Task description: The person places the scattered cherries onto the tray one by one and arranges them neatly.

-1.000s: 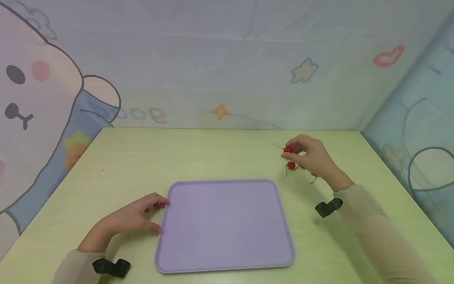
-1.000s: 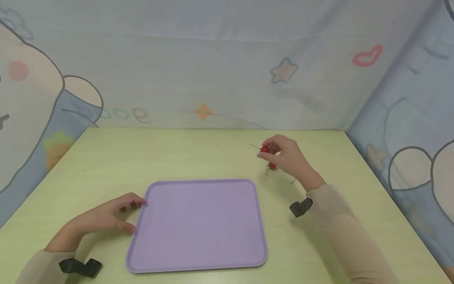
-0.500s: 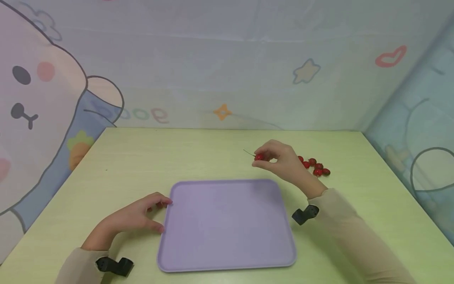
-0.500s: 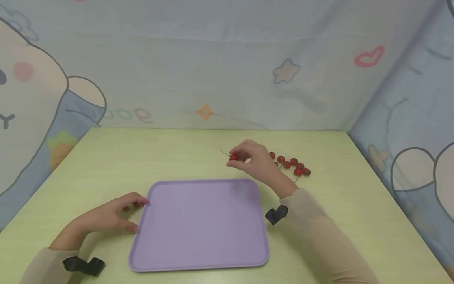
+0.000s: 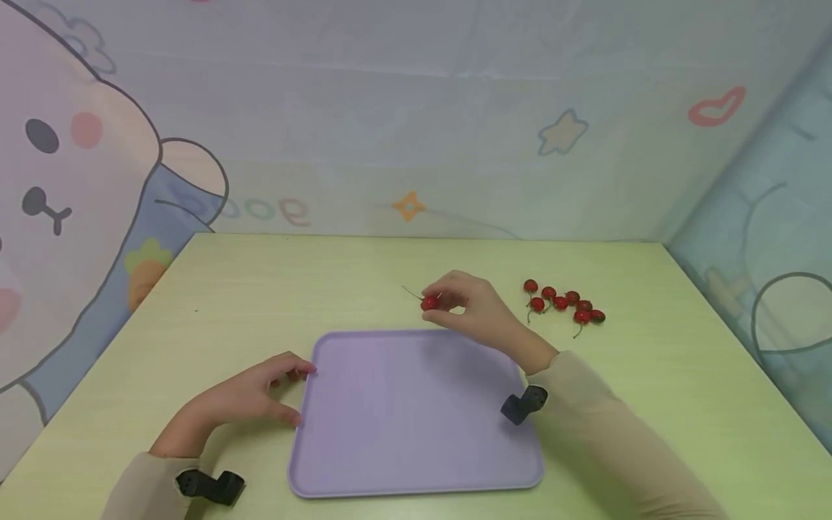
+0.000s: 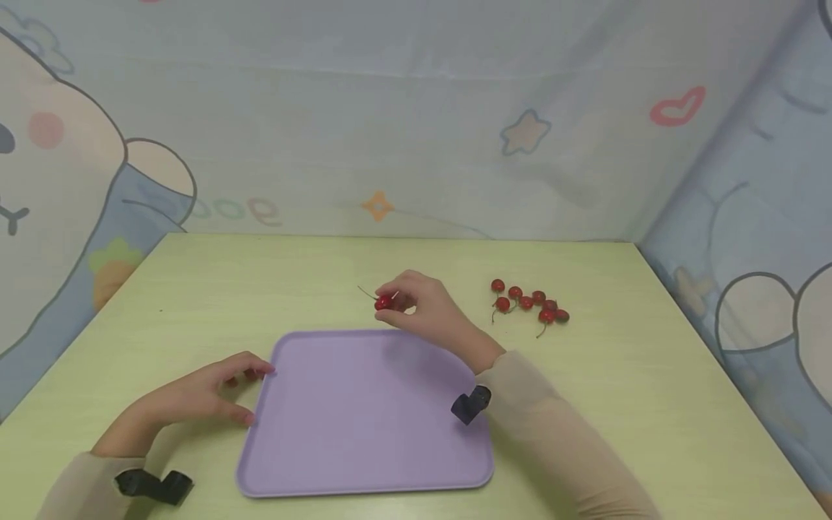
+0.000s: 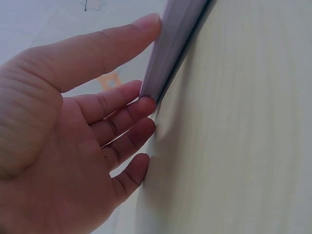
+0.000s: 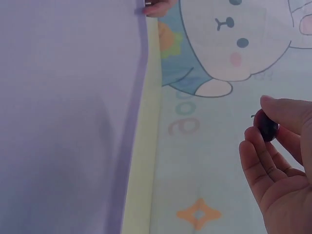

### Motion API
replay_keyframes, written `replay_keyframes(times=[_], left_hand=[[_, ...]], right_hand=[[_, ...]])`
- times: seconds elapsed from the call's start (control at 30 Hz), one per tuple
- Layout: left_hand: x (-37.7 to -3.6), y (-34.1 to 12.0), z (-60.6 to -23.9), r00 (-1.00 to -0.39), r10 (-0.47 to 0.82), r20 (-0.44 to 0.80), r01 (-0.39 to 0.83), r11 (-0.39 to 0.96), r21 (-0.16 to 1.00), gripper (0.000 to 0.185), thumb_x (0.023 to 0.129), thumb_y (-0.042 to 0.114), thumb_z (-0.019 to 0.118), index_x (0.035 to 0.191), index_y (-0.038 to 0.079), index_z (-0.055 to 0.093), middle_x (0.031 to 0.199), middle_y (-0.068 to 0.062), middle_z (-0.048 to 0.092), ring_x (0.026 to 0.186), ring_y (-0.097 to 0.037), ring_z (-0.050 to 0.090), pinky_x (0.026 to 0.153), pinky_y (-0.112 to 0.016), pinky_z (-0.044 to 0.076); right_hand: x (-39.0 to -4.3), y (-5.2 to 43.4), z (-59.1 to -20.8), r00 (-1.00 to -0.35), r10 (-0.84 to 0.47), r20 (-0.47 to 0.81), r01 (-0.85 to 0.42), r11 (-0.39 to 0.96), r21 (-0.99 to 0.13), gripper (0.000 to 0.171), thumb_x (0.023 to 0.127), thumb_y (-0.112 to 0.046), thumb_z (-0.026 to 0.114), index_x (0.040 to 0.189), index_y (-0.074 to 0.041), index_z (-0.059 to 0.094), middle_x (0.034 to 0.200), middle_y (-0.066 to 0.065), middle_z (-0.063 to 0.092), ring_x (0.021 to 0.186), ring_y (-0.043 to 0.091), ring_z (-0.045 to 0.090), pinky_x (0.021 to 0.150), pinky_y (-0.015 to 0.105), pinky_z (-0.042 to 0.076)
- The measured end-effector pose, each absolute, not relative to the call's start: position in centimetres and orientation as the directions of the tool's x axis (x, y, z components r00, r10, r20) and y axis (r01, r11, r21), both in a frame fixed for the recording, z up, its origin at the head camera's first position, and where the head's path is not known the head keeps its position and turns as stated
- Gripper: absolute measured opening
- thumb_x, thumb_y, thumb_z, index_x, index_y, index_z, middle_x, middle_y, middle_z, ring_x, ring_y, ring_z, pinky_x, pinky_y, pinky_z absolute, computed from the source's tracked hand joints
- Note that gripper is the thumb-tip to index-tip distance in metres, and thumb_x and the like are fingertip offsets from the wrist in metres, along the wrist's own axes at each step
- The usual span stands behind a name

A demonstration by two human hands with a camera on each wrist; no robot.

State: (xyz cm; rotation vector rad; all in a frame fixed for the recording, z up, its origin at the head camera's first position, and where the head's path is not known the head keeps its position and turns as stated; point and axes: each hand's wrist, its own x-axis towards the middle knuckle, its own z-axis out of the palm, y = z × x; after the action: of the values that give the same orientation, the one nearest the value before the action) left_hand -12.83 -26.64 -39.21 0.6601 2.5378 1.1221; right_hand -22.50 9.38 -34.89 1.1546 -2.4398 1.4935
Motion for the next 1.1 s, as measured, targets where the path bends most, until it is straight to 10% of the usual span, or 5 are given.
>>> replay_keyframes(times=[1.1], left_hand=[[-12.9,-26.5,-39.6,-0.857,0.509,-0.079,0.278,0.586,0.761,0.062,0.073,0.028,0.084,0.124,0.009,0.055,0.123,-0.007,0.054,0.112,-0.026,0.044,0.096,-0.047,0.038]], right_hand=[[-20.2,-2.0,-38.2,-0.768,-0.641,0.007,-0.431,0.509,-0.745,0.025,0.076,-0.029,0.083,0.090,-0.015,0.068,0.077,-0.006,0.062,0.068,0.007,0.057,0.061,0.020,0.046]])
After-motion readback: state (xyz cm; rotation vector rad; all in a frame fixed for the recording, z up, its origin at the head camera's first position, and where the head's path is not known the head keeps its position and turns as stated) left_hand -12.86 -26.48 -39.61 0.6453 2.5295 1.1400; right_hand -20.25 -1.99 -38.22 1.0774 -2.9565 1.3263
